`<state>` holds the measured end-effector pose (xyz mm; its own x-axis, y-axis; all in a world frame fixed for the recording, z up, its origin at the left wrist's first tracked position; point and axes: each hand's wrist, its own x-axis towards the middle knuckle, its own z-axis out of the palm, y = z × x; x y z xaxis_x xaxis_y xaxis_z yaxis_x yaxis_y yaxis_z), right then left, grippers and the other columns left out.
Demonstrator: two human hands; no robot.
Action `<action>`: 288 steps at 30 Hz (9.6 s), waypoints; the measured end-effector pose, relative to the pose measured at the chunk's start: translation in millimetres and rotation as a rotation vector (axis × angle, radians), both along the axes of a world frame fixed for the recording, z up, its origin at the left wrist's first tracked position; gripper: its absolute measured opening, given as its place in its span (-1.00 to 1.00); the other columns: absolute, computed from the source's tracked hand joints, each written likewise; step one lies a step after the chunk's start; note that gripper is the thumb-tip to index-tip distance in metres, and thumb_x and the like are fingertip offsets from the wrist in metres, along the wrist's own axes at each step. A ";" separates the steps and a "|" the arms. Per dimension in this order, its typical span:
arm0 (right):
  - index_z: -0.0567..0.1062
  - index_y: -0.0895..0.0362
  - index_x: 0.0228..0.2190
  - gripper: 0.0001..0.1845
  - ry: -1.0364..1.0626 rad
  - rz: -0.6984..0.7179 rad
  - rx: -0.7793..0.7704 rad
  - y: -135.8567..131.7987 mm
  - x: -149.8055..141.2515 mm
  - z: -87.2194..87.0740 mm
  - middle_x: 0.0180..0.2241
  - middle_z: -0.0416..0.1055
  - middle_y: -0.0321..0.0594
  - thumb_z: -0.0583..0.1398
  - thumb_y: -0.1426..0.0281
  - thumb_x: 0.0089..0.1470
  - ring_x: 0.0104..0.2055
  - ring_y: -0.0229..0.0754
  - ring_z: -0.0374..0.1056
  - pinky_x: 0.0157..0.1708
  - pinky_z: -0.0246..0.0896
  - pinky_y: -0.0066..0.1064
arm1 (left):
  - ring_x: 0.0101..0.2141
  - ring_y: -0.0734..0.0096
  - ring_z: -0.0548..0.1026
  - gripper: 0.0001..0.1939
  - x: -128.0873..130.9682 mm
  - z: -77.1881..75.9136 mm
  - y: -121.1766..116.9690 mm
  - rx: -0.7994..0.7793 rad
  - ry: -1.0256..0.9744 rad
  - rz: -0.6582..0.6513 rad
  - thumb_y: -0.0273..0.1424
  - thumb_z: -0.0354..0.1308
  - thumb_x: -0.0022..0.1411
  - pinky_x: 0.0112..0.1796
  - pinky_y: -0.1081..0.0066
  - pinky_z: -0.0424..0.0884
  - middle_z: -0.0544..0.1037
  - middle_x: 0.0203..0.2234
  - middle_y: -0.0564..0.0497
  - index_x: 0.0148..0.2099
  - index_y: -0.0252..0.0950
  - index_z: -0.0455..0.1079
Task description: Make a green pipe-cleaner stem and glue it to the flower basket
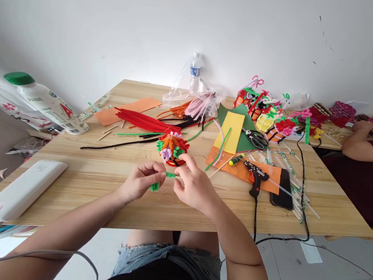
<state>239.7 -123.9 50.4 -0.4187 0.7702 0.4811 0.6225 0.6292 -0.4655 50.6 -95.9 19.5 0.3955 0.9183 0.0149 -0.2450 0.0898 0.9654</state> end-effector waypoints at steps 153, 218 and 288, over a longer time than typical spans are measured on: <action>0.56 0.13 -0.32 -0.79 -0.001 -0.030 0.166 8.8 11.1 7.3 -0.46 0.50 -0.19 0.10 0.45 0.22 -0.44 -0.23 0.35 -0.42 0.17 -0.42 | -0.67 0.44 0.41 -0.76 -8.5 19.2 1.7 -0.222 -0.127 -0.203 -0.31 0.32 0.00 -0.63 0.47 0.22 0.47 -0.67 -0.02 -0.48 -0.43 0.51; 0.60 0.19 -0.38 -0.72 0.229 0.026 -0.161 9.3 2.9 7.7 -0.55 0.40 -0.25 0.14 0.31 0.22 -0.55 -0.34 0.20 -0.55 0.05 -0.49 | -0.43 0.46 0.41 -0.68 -4.7 2.2 4.4 0.004 -0.209 -0.309 -0.19 0.21 0.21 -0.40 0.43 0.34 0.44 -0.48 -0.02 -0.38 -0.38 0.43; 0.36 0.13 -0.51 -0.80 0.275 -0.054 -0.281 9.6 -5.4 -7.7 -0.56 0.35 -0.32 0.20 0.36 0.11 -0.55 -0.33 0.24 -0.54 0.15 -0.50 | -0.37 0.34 0.53 -0.80 -6.6 3.1 8.8 0.451 0.260 -0.053 -0.28 0.27 0.15 -0.31 0.38 0.45 0.62 -0.39 -0.11 -0.28 -0.30 0.61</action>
<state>234.3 -114.3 42.6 -0.2594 0.9050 0.3373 0.4794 0.4238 -0.7685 44.0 -87.0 22.6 0.4844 0.8222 0.2991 0.0018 -0.3428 0.9394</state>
